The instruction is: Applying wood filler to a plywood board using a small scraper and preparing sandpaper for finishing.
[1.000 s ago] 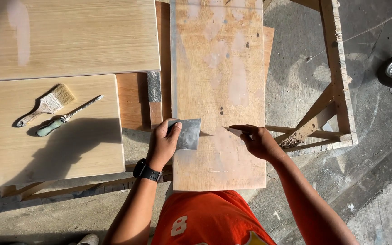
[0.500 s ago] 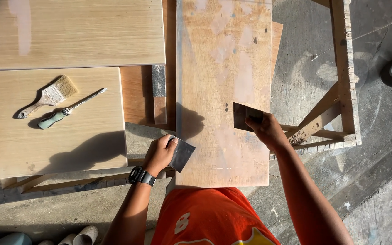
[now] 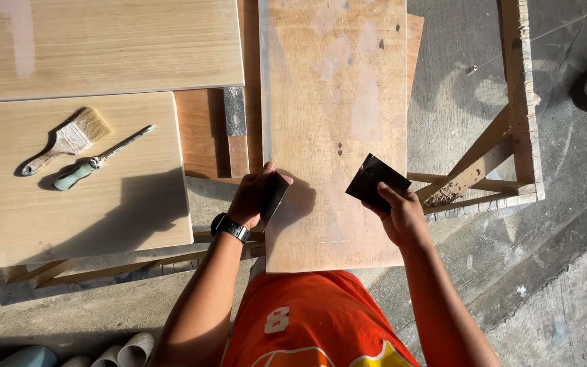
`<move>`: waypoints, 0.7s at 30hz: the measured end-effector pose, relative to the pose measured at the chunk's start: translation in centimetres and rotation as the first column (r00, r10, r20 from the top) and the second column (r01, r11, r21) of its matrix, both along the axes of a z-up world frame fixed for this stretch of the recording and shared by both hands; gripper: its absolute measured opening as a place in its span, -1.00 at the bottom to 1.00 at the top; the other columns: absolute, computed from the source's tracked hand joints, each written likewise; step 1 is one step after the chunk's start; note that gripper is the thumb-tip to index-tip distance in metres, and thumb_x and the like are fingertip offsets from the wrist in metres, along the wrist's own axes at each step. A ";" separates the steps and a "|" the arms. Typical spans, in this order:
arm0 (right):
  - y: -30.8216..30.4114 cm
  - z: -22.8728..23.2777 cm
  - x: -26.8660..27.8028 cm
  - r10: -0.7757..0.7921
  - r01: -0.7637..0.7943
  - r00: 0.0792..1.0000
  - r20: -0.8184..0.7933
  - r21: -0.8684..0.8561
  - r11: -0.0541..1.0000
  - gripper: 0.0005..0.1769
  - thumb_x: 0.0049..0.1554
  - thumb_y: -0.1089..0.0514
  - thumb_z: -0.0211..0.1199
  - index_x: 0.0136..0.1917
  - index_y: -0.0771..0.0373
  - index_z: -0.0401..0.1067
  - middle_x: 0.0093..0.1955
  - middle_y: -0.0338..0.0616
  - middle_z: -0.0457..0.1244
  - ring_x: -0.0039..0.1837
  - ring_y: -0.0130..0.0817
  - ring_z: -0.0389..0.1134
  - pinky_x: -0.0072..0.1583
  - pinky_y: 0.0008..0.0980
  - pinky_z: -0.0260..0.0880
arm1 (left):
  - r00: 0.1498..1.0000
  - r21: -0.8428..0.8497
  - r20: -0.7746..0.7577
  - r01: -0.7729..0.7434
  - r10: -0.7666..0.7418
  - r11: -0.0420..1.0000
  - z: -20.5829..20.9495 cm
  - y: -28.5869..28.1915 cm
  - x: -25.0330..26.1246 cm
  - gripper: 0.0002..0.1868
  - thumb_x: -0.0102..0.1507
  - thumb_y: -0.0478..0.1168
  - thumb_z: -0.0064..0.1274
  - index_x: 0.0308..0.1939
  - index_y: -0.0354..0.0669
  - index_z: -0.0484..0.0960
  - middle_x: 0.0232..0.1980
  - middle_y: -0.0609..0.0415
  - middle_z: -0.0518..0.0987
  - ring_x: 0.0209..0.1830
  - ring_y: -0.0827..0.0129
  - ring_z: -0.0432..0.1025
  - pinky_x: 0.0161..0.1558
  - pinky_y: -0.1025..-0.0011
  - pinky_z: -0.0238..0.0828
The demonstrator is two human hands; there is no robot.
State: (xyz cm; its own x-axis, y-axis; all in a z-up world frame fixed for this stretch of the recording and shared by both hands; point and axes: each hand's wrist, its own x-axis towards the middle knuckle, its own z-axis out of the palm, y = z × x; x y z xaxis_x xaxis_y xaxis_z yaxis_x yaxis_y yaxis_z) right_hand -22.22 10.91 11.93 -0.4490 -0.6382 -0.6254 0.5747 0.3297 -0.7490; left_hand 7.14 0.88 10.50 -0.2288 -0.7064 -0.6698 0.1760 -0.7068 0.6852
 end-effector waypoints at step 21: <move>9.3 -0.5 2.7 0.056 -0.052 0.979 -0.195 0.029 0.998 -0.80 0.27 0.33 0.38 0.15 0.46 0.52 -0.08 0.15 0.40 0.03 0.15 0.57 0.12 0.16 0.69 | 0.744 -0.175 0.385 0.640 -0.546 0.749 -16.2 20.2 -2.3 -0.59 0.52 0.16 0.06 -0.01 -0.02 0.84 -0.02 -0.11 0.78 0.18 -0.02 0.63 0.22 0.07 0.57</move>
State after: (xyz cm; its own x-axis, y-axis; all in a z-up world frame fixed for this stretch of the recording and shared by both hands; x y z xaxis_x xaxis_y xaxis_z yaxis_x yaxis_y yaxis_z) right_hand -19.48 20.20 11.48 -0.5296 -0.6509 -0.5440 0.3985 0.3753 -0.8369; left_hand 4.80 21.13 -5.72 -0.4929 -0.6560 -0.5716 -0.4531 -0.3672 0.8123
